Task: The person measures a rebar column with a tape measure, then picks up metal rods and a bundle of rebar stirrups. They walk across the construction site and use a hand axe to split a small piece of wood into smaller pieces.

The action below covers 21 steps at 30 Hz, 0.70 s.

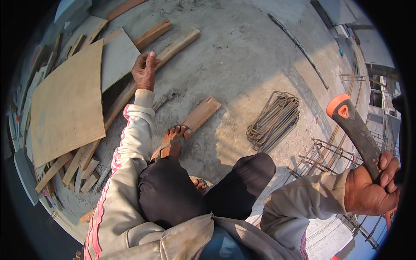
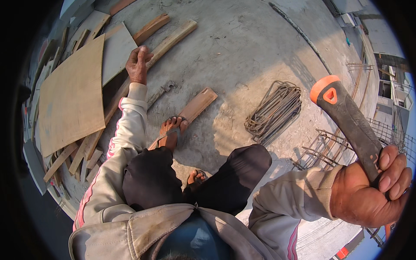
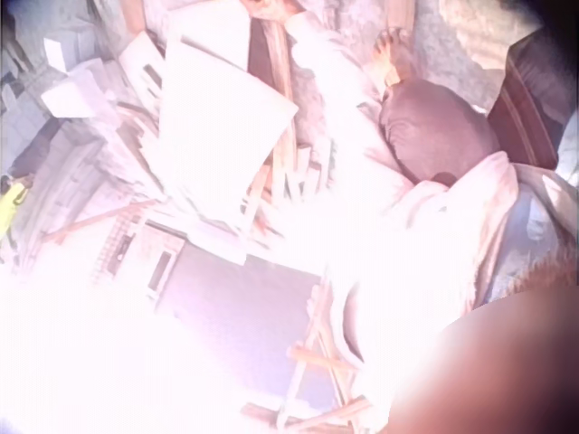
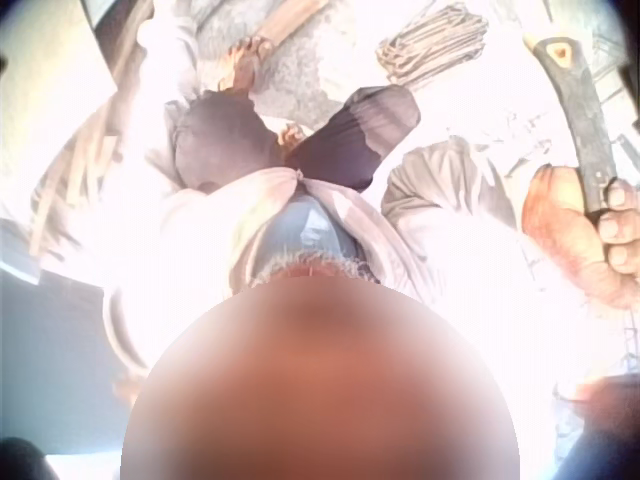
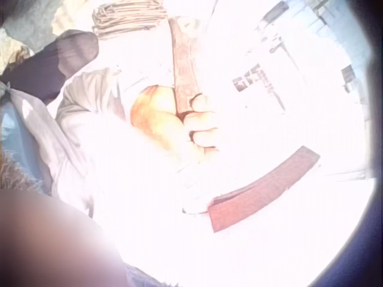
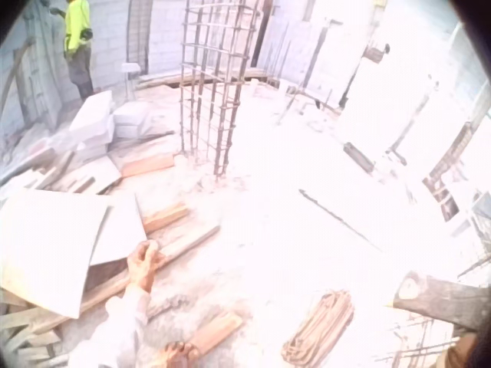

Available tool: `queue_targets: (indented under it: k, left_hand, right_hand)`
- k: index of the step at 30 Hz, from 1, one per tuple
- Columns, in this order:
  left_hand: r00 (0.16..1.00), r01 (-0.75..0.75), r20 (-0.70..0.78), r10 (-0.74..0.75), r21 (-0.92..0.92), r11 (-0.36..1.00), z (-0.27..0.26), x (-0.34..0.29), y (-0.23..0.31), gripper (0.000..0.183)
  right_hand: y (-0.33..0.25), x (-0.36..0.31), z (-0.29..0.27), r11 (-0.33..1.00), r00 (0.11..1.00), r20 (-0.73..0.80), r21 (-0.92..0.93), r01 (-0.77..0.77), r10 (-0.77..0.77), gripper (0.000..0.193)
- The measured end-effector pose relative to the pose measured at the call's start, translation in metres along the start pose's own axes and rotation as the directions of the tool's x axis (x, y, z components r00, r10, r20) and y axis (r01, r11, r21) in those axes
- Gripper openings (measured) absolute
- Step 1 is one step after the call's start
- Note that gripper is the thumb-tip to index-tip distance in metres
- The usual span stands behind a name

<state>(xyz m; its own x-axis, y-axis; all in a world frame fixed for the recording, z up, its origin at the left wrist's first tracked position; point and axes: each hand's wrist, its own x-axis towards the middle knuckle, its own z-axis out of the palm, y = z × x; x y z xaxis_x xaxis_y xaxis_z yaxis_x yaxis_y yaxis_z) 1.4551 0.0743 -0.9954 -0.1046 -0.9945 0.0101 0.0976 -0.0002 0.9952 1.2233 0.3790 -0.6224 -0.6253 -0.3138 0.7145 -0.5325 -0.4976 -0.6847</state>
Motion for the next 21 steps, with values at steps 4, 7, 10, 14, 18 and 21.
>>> queue_targets:
  k: [4, 7, 10, 14, 18, 21]
  left_hand:
    - [0.996, -0.073, 0.039, 0.075, -0.057, 0.996, 0.027, 0.01, 0.013, 0.038]
    - [0.984, -0.082, 0.154, 0.087, -0.037, 0.996, 0.046, -0.005, 0.021, 0.039]
    - [0.95, -0.087, 0.306, 0.062, 0.07, 0.994, 0.048, -0.033, 0.023, 0.046]
    - [0.759, 0.304, 0.45, -0.469, 0.392, 0.868, 0.052, -0.085, 0.018, 0.075]
    - [0.231, 0.727, 0.519, -0.823, 0.47, 0.5, 0.058, -0.124, 0.004, 0.101]
    - [0.208, 0.776, 0.575, -0.791, 0.395, 0.491, 0.057, -0.138, -0.009, 0.103]
  right_hand:
    - [0.105, -0.223, 0.009, 0.486, 0.494, -0.037, -0.132, -0.864, 0.868, 0.011]
    - [0.138, -0.328, -0.018, 0.178, 0.159, 0.1, -0.223, -0.958, 0.982, 0.035]
    - [0.142, -0.344, -0.035, 0.173, 0.191, 0.008, -0.46, -0.871, 0.982, 0.028]
    - [0.15, -0.312, -0.026, 0.223, 0.266, -0.021, -0.483, -0.847, 0.964, 0.026]
    - [0.163, -0.327, -0.01, 0.301, 0.353, -0.018, -0.482, -0.823, 0.936, 0.029]
    - [0.153, -0.329, -0.009, 0.478, 0.523, 0.065, -0.514, -0.712, 0.85, 0.031]
